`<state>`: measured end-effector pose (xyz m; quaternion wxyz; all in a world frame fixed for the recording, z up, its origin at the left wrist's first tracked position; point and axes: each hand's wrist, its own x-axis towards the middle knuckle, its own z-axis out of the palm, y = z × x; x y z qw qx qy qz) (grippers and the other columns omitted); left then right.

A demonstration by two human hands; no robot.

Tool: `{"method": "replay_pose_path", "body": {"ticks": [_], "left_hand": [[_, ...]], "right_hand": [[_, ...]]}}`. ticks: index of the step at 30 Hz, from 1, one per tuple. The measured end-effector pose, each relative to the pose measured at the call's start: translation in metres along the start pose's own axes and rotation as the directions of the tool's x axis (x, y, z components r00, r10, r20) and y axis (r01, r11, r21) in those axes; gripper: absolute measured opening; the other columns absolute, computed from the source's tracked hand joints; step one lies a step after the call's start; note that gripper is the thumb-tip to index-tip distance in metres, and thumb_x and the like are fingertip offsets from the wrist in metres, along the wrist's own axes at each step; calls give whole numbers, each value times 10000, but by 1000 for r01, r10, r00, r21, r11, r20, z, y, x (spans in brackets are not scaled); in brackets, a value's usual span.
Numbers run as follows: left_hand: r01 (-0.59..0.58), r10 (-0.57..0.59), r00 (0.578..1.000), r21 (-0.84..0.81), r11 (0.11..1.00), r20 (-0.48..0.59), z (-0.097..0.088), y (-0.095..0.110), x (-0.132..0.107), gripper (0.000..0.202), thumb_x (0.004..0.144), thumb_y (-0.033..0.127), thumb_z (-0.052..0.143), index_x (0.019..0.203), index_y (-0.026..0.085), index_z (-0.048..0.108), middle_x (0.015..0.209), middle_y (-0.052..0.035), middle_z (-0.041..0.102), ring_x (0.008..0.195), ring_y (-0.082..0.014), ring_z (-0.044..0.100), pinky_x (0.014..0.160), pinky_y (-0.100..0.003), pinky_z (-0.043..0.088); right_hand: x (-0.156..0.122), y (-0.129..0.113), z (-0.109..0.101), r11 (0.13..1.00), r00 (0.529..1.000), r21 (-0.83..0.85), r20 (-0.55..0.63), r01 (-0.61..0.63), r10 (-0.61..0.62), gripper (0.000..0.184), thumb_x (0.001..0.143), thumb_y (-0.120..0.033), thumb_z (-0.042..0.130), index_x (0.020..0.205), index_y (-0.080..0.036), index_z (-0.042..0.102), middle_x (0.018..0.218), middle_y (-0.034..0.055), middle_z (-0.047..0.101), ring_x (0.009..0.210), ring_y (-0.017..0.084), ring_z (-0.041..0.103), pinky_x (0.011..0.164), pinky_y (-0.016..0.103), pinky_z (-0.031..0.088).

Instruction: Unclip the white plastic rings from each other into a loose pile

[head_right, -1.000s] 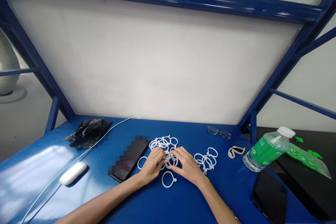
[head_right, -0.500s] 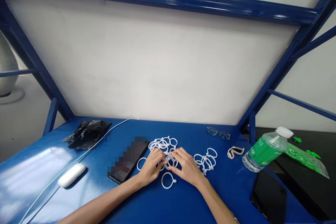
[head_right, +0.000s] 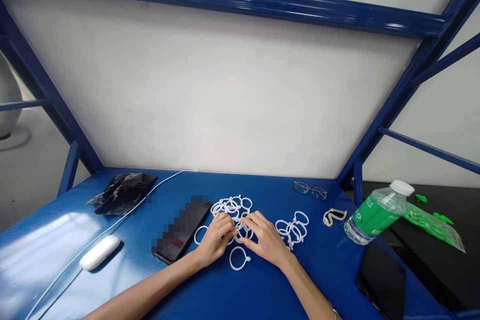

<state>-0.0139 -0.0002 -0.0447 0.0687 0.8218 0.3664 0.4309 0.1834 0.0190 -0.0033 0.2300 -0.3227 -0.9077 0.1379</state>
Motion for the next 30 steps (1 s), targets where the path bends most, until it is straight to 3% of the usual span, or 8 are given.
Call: {"method": "replay_pose_path", "body": {"ticks": [14, 18, 21, 25, 30], "left_hand": [[69, -69, 998, 33, 997, -15, 4, -1, 0, 190, 967, 215, 404, 790, 185, 466, 782, -38, 561, 757, -181, 489, 696, -310, 368], [97, -96, 995, 63, 993, -18, 4, -1, 2, 191, 961, 226, 420, 781, 183, 468, 794, -41, 563, 773, -188, 494, 704, -316, 376], [124, -123, 992, 73, 990, -24, 4, -1, 3, 183, 951, 222, 430, 777, 183, 471, 806, -43, 560, 792, -192, 498, 733, -328, 391], [143, -142, 990, 84, 986, -16, 5, -2, 2, 154, 940, 211, 435, 797, 186, 486, 826, -44, 557, 813, -196, 505, 762, -341, 406], [150, -148, 989, 94, 984, -23, 6, -3, 1, 138, 935, 218, 439, 811, 187, 491, 845, -48, 561, 827, -199, 513, 774, -351, 416]], "right_hand": [[2, 3, -1, 999, 999, 2, 2, -53, 53, 330, 881, -373, 600, 1181, -241, 565, 1121, 55, 626, 1038, 227, 555, 855, 357, 485], [3, 2, -2, 997, 997, -35, -32, -73, 72, 268, 950, -350, 483, 1186, -249, 557, 1121, 48, 624, 1039, 206, 556, 871, 345, 474], [3, 12, 0, 978, 984, -134, -103, -161, 148, 261, 988, -299, 375, 1162, -244, 562, 1108, 53, 625, 1030, 204, 561, 883, 367, 465], [-4, 38, 3, 838, 923, -389, -205, -383, 326, 295, 948, -214, 396, 1194, -184, 555, 1158, 116, 606, 1076, 278, 541, 855, 428, 472], [-17, 65, -7, 526, 769, -580, -324, -622, 551, 351, 936, -201, 390, 1232, -102, 549, 1174, 201, 587, 1024, 343, 563, 750, 429, 499]]}}
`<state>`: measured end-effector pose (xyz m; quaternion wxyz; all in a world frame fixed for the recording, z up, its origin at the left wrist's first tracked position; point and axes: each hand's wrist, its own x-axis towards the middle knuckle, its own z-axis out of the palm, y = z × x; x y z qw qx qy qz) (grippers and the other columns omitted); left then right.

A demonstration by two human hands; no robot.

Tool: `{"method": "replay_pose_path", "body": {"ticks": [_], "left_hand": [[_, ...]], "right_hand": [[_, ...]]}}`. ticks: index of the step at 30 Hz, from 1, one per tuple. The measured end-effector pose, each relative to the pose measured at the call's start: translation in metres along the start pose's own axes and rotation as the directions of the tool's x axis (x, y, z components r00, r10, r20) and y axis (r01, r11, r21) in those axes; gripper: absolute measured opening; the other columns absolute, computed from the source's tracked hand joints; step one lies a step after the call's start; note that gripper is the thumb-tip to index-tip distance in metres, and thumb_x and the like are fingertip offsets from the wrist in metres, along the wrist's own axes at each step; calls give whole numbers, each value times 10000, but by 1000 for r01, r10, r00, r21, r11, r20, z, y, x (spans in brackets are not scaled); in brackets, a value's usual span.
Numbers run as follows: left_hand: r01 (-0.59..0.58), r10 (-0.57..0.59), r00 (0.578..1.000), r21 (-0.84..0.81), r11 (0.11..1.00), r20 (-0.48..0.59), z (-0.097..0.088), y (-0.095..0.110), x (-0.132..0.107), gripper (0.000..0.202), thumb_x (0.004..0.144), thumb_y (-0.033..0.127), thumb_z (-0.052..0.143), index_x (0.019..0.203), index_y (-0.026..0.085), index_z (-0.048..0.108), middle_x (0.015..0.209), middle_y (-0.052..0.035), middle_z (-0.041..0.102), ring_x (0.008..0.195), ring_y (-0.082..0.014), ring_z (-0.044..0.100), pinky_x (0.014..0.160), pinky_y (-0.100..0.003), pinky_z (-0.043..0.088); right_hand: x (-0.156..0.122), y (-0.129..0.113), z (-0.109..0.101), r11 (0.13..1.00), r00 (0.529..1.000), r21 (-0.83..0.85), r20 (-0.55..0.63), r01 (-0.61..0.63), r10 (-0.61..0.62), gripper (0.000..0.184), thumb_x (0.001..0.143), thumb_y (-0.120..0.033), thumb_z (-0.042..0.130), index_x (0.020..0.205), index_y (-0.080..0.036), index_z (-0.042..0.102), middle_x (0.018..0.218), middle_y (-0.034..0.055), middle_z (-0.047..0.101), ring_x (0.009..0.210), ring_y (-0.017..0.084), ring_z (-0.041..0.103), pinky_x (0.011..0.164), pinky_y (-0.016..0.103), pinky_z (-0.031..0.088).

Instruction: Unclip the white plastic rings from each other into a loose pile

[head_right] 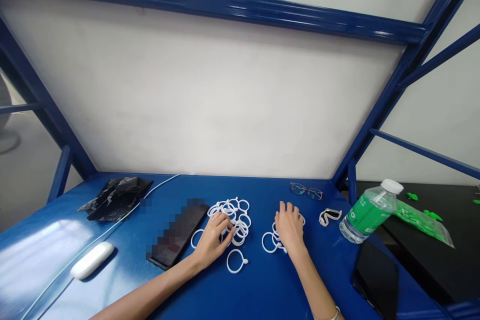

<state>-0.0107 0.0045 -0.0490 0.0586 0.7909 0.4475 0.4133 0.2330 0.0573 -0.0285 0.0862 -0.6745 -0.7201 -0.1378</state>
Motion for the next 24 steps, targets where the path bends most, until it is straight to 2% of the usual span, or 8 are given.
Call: {"method": "replay_pose_path", "body": {"ticks": [4, 7, 11, 15, 20, 24], "left_hand": [[8, -9, 1000, 7, 1000, 4, 0, 0, 0, 134, 935, 221, 437, 815, 188, 485, 845, -48, 561, 833, -202, 515, 788, -362, 422], [25, -26, 1000, 22, 999, 16, 0, 1, 0, 137, 936, 224, 431, 814, 190, 484, 858, -51, 568, 846, -208, 523, 799, -373, 426], [43, -43, 999, 32, 999, 16, -2, 2, 2, 132, 935, 219, 413, 827, 198, 487, 879, -59, 574, 869, -218, 539, 814, -385, 434], [40, -40, 999, 30, 999, 3, -2, 3, 1, 116, 924, 202, 408, 850, 207, 496, 898, -60, 578, 876, -219, 552, 814, -381, 443], [39, -38, 999, 36, 999, -4, -2, 4, -1, 105, 913, 184, 412, 864, 212, 501, 905, -57, 581, 866, -218, 557, 797, -372, 448], [39, -40, 999, 29, 999, 11, -2, 3, -1, 104, 915, 185, 406, 873, 211, 498, 911, -59, 574, 876, -220, 547, 795, -373, 445]], "right_hand": [[2, 15, -2, 992, 989, -68, 89, -110, 116, 359, 953, -209, 349, 1209, -79, 565, 1110, 215, 604, 930, 332, 605, 641, 362, 501], [3, 19, -1, 993, 983, -49, 145, -106, 113, 348, 952, -192, 356, 1190, -76, 581, 1075, 210, 618, 922, 326, 613, 640, 345, 500], [3, 14, 4, 1000, 992, 3, 123, -27, 27, 322, 926, -147, 389, 1156, -109, 611, 1094, 202, 615, 966, 333, 592, 656, 346, 505], [1, 7, 8, 989, 994, 145, 94, 41, -55, 295, 891, -195, 484, 1154, -170, 615, 1141, 163, 604, 994, 323, 579, 706, 359, 518], [1, -2, 13, 939, 986, 311, 31, 147, -164, 390, 829, -111, 482, 1203, -171, 574, 1186, 126, 594, 1057, 296, 561, 862, 406, 497], [0, -9, 11, 886, 972, 410, 1, 215, -237, 417, 817, -78, 451, 1206, -194, 548, 1182, 90, 597, 1080, 261, 566, 902, 388, 483]]}}
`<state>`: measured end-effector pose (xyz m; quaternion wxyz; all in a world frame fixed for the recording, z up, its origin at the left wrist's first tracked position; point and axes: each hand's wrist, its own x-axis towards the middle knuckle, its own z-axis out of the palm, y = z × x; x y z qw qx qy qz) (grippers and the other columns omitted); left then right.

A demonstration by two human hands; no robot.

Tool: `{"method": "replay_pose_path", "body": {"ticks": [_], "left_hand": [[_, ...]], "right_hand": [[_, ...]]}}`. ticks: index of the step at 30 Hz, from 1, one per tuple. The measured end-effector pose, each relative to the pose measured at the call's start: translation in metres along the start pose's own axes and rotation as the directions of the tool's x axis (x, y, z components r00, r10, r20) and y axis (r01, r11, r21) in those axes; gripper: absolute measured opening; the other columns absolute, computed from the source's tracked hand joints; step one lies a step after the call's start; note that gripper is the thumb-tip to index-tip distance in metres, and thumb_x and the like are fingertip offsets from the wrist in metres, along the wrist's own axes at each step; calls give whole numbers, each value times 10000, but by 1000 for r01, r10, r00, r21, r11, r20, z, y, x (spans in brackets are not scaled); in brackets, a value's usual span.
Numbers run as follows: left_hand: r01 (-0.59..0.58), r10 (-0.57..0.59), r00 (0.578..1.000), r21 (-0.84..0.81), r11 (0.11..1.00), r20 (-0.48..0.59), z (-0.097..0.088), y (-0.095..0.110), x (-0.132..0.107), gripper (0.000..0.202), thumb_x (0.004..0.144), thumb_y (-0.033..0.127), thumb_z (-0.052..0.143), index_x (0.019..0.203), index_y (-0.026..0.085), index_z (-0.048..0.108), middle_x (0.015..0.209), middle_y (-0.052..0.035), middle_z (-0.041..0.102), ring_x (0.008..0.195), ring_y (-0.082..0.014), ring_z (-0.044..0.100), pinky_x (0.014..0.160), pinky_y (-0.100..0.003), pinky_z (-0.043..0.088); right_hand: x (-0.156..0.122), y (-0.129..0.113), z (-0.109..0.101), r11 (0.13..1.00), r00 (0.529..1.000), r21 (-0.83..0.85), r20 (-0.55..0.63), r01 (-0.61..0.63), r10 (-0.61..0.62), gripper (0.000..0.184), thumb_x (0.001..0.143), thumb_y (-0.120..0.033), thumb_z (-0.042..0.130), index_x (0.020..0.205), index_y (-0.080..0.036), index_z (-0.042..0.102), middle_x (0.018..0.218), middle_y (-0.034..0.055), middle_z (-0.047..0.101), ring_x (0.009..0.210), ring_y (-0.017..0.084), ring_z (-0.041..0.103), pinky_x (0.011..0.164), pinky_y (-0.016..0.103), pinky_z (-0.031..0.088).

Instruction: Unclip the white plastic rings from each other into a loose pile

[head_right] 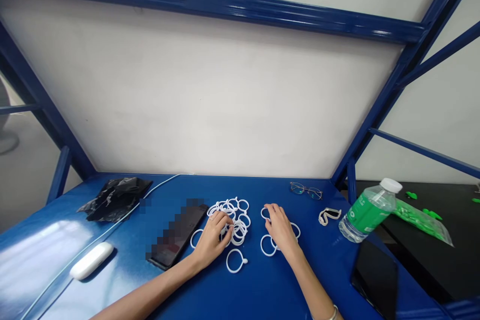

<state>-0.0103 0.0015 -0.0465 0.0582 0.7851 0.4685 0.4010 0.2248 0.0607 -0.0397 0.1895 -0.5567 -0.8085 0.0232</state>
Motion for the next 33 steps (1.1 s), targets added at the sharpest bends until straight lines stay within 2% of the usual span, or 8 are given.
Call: {"method": "replay_pose_path", "body": {"ticks": [7, 13, 16, 19, 24, 29, 33], "left_hand": [[3, -2, 1000, -17, 1000, 24, 0, 0, 1, 112, 926, 186, 382, 906, 203, 492, 936, -67, 557, 915, -222, 529, 839, -402, 435], [7, -7, 1000, -15, 1000, 12, 0, -1, 1, 108, 919, 193, 399, 909, 204, 506, 929, -66, 566, 908, -225, 542, 826, -397, 450], [16, -16, 1000, -17, 1000, -6, -1, 0, 1, 99, 917, 235, 446, 974, 206, 521, 968, -73, 581, 944, -235, 550, 839, -399, 458], [21, -21, 1000, -26, 999, -10, -1, -1, 1, 216, 907, 270, 499, 1115, 212, 510, 1081, -91, 583, 1035, -251, 538, 886, -411, 456], [14, -14, 1000, -34, 999, 14, 2, -6, -2, 499, 884, 329, 565, 1341, 229, 388, 1228, -119, 543, 1150, -280, 496, 958, -455, 424], [-20, 21, 999, -46, 999, 32, 6, -9, -4, 590, 856, 357, 619, 1374, 236, 363, 1256, -118, 536, 1172, -283, 490, 984, -464, 415], [-33, 35, 999, -60, 998, 36, 5, -8, -3, 510, 853, 355, 626, 1317, 248, 443, 1191, -106, 569, 1121, -276, 521, 952, -454, 439]], "right_hand": [[0, -7, -6, 999, 999, 34, 35, 27, -28, 406, 828, -77, 429, 1193, -216, 540, 1155, 84, 602, 1037, 251, 609, 851, 374, 515], [0, -8, -6, 994, 997, 90, -47, 66, -62, 466, 841, -46, 363, 1237, -239, 516, 1142, 85, 576, 999, 228, 623, 834, 366, 526], [1, -15, -12, 972, 983, 178, -127, 156, -135, 432, 895, -88, 339, 1264, -251, 494, 1148, 87, 563, 1031, 218, 603, 857, 369, 520], [0, -25, -21, 925, 953, 258, -197, 278, -231, 375, 947, -152, 345, 1278, -252, 490, 1143, 94, 561, 1044, 204, 594, 876, 343, 510], [-6, -42, -22, 849, 907, 328, -228, 415, -355, 322, 974, -200, 370, 1251, -247, 529, 1114, 98, 589, 1048, 203, 596, 872, 327, 513], [-10, -52, -16, 795, 891, 401, -209, 454, -403, 303, 970, -164, 381, 1203, -242, 558, 1093, 87, 607, 1037, 185, 599, 877, 309, 514], [-11, -55, -16, 773, 886, 434, -196, 462, -420, 308, 967, -161, 395, 1213, -249, 559, 1088, 85, 614, 1035, 191, 598, 885, 321, 512]]}}
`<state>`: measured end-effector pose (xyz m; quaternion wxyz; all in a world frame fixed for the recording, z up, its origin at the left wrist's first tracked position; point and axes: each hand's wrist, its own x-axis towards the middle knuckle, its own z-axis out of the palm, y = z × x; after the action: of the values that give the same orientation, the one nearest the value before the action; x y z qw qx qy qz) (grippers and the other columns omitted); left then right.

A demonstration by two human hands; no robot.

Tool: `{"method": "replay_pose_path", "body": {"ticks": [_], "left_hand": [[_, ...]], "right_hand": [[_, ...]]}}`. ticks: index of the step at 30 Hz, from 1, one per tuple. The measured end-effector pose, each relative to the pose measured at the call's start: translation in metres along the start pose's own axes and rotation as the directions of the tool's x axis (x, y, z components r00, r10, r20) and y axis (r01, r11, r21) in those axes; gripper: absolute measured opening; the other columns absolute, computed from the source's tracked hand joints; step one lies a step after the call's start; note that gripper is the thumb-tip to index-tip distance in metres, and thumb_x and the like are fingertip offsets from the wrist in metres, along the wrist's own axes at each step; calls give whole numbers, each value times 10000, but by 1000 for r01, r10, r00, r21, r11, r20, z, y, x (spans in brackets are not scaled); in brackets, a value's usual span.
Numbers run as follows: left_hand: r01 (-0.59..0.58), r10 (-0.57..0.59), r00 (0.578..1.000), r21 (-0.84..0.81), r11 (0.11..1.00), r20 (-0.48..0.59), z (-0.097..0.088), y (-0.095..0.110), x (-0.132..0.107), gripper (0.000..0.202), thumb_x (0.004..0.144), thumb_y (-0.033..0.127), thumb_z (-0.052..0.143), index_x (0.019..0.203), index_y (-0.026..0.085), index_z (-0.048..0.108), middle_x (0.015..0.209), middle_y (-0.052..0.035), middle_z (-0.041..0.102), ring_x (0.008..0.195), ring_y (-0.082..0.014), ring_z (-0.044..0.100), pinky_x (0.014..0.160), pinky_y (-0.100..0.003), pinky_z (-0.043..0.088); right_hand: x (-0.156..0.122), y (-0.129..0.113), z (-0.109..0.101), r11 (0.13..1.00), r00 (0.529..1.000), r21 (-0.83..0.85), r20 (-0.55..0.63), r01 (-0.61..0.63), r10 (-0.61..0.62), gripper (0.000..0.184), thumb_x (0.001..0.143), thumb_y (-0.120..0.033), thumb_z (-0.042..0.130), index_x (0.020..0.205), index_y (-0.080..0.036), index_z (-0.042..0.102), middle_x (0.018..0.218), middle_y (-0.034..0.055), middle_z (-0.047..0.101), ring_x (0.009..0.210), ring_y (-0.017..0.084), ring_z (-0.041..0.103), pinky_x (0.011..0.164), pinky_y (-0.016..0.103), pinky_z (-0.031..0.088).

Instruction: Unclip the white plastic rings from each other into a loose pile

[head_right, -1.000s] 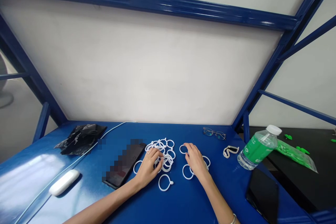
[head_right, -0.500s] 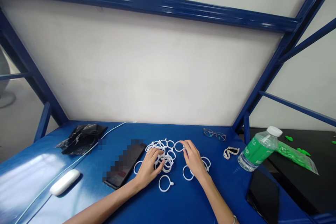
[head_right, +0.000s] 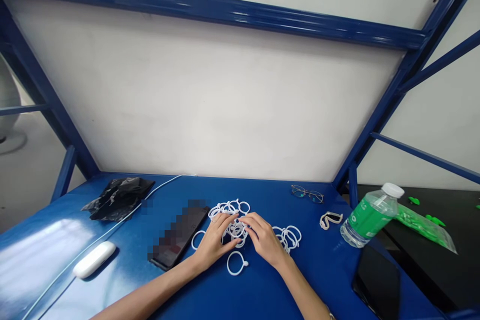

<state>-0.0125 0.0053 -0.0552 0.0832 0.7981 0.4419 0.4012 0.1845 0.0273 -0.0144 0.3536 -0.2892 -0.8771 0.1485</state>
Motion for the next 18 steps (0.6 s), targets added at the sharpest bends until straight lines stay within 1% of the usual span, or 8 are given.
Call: {"method": "replay_pose_path", "body": {"ticks": [5, 8, 10, 13, 15, 18], "left_hand": [[-10, 10, 1000, -21, 1000, -19, -3, 4, 3, 367, 853, 346, 627, 1184, 219, 531, 1055, -92, 611, 1019, -257, 563, 882, -417, 479], [-16, 15, 999, -34, 999, -34, -3, 3, 3, 368, 857, 364, 620, 1183, 220, 529, 1018, -89, 618, 982, -252, 578, 868, -415, 484], [-14, 12, 999, -40, 999, -40, -3, 2, 2, 388, 860, 377, 614, 1200, 221, 509, 1034, -92, 615, 994, -257, 576, 891, -431, 472], [-5, 2, 999, -46, 999, -47, -2, 1, 1, 397, 852, 379, 626, 1191, 220, 496, 1047, -90, 611, 1013, -259, 566, 924, -445, 450], [11, -13, 999, -56, 998, -44, -2, 2, 0, 375, 836, 379, 646, 1143, 210, 511, 998, -81, 612, 967, -250, 569, 880, -420, 469], [38, -41, 998, -71, 997, -40, -5, 6, 1, 337, 824, 400, 653, 1067, 201, 531, 924, -67, 605, 888, -234, 570, 790, -373, 488]], "right_hand": [[0, -1, 0, 1000, 1000, 9, 5, -4, 4, 296, 967, -171, 397, 1202, -252, 559, 1076, 75, 621, 1014, 186, 610, 857, 305, 525], [0, 0, 0, 999, 1000, -25, 1, -22, 22, 276, 970, -209, 404, 1199, -238, 554, 1094, 88, 618, 1034, 199, 605, 871, 327, 523], [0, 1, -1, 997, 999, -70, -6, -44, 43, 252, 968, -248, 424, 1177, -230, 563, 1086, 94, 622, 1040, 211, 601, 879, 352, 517], [0, 3, -2, 988, 998, -136, -8, -70, 69, 193, 965, -294, 448, 1060, -223, 600, 1011, 80, 640, 979, 216, 611, 845, 370, 514], [0, 3, -2, 987, 998, -147, 6, -65, 67, 182, 971, -293, 439, 976, -216, 603, 952, 66, 646, 917, 206, 614, 824, 369, 504], [1, 3, -3, 991, 998, -126, 34, -52, 57, 196, 983, -283, 414, 924, -208, 586, 900, 56, 648, 863, 194, 611, 810, 359, 489]]}}
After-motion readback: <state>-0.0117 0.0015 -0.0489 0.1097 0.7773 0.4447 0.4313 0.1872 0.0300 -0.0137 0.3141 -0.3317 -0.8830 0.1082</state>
